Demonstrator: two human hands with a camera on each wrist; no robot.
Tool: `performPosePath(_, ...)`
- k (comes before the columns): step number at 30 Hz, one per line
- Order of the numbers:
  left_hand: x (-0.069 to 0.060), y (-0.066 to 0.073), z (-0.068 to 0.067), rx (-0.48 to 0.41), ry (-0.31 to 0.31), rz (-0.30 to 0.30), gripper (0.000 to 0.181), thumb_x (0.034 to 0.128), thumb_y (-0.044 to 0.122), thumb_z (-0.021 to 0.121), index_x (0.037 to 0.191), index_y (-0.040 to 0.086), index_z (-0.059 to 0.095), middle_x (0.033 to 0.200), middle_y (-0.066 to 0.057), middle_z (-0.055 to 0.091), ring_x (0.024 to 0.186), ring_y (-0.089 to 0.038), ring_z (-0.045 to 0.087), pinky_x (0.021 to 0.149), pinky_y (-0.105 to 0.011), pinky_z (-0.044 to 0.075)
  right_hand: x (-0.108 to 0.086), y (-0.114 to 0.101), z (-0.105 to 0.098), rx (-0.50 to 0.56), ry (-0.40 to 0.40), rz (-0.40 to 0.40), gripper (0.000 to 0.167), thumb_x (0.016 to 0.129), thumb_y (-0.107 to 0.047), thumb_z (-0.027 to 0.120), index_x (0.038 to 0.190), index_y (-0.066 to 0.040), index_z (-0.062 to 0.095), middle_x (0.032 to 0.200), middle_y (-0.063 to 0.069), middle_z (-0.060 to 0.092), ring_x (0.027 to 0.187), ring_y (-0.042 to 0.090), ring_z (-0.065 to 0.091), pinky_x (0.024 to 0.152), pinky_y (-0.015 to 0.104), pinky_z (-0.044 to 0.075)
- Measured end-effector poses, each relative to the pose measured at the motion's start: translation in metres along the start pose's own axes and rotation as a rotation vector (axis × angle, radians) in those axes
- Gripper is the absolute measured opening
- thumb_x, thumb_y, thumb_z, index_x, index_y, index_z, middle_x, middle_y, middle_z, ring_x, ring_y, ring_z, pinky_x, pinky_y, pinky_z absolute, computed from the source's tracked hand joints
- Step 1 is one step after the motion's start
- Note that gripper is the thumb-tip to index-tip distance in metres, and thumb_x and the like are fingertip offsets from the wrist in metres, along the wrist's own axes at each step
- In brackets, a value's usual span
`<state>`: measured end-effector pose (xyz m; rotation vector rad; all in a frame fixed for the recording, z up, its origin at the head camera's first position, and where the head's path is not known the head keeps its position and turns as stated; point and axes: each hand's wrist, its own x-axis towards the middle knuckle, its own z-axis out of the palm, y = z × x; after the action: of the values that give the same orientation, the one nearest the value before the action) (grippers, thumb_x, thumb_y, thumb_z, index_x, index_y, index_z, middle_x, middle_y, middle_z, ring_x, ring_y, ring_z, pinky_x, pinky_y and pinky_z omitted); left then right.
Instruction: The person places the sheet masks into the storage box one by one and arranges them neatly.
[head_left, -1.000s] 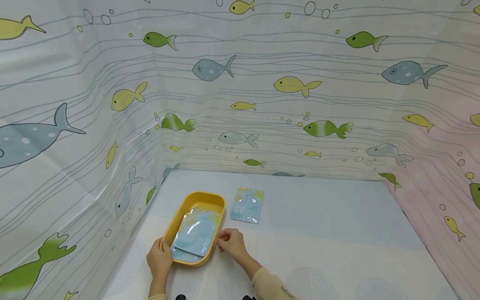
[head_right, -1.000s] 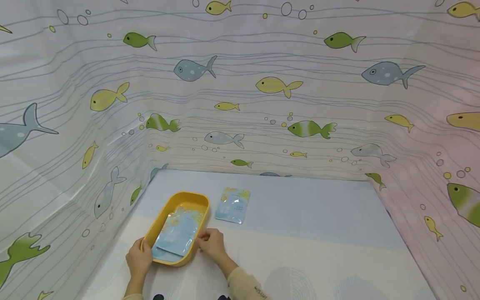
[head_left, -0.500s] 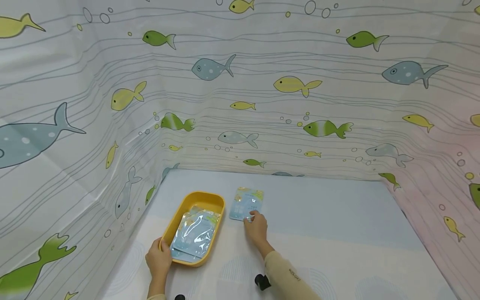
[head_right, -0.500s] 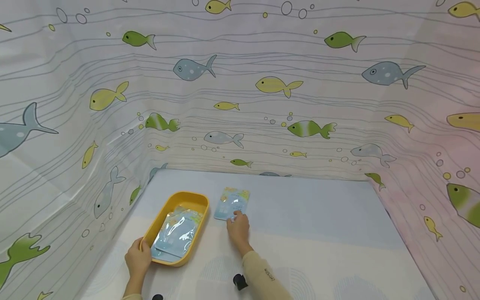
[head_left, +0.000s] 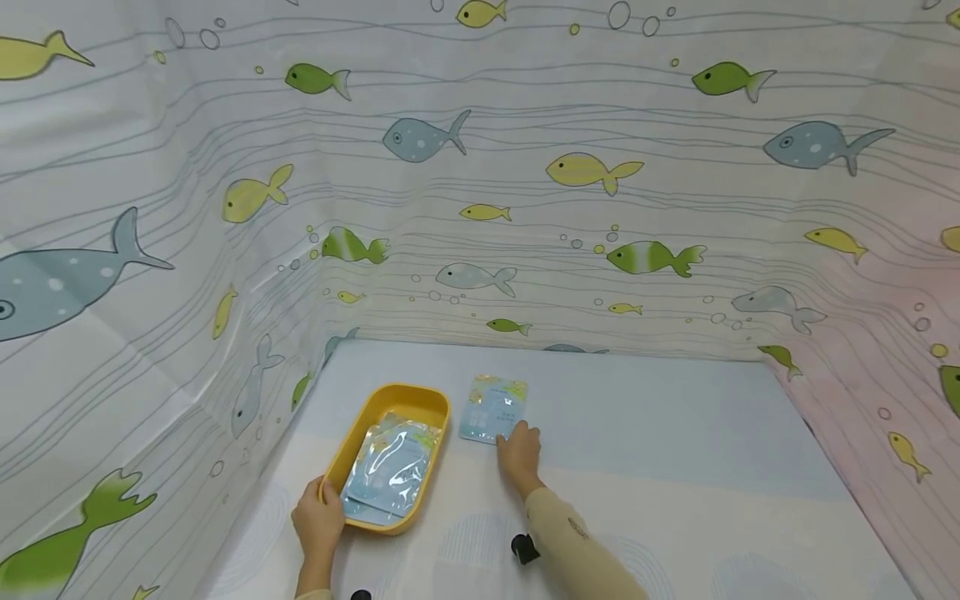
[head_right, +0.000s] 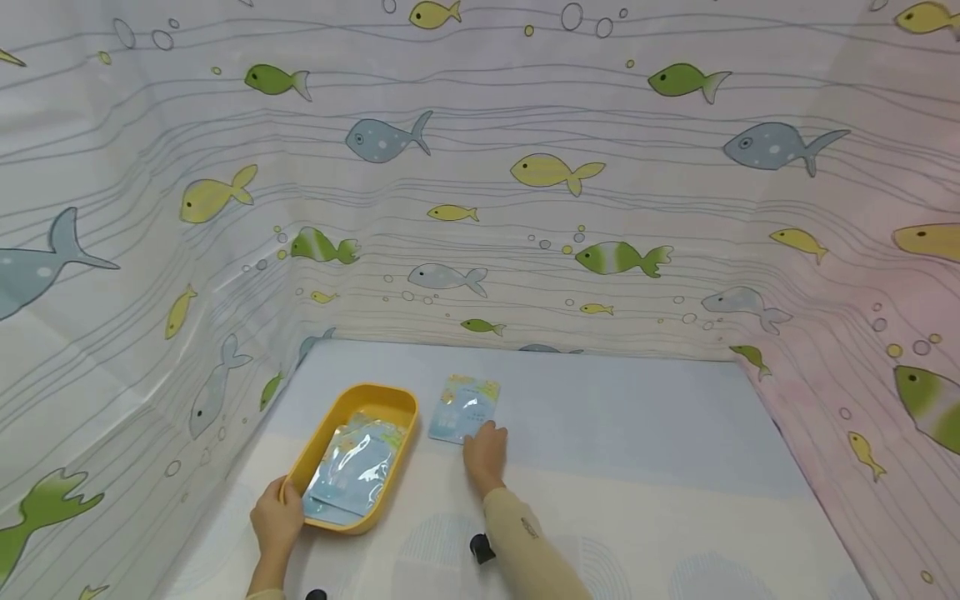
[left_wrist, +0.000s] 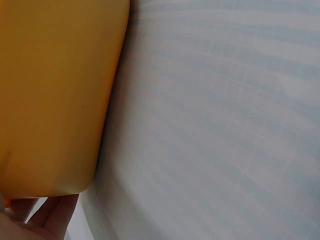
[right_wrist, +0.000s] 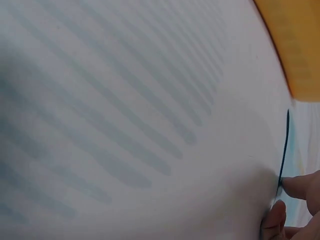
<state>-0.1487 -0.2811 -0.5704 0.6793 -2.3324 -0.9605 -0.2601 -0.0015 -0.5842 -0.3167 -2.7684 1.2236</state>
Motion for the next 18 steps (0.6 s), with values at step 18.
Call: performPosePath(18, 0.0, 0.0, -0.001, -0.004, 0.014, 0.022, 0.027, 0.0914, 0.003, 0.044, 0.104, -0.017, 0.057, 0.099, -0.038, 0.06, 0.089, -0.056, 0.055, 0.078, -0.06, 0.041, 0.012, 0.006, -0.008, 0.146, 0.034, 0.198, 0.016, 0.073, 0.002, 0.069, 0.087, 0.007, 0.063, 0.085, 0.019, 0.065, 0.082, 0.035, 0.063, 0.072, 0.042, 0.051)
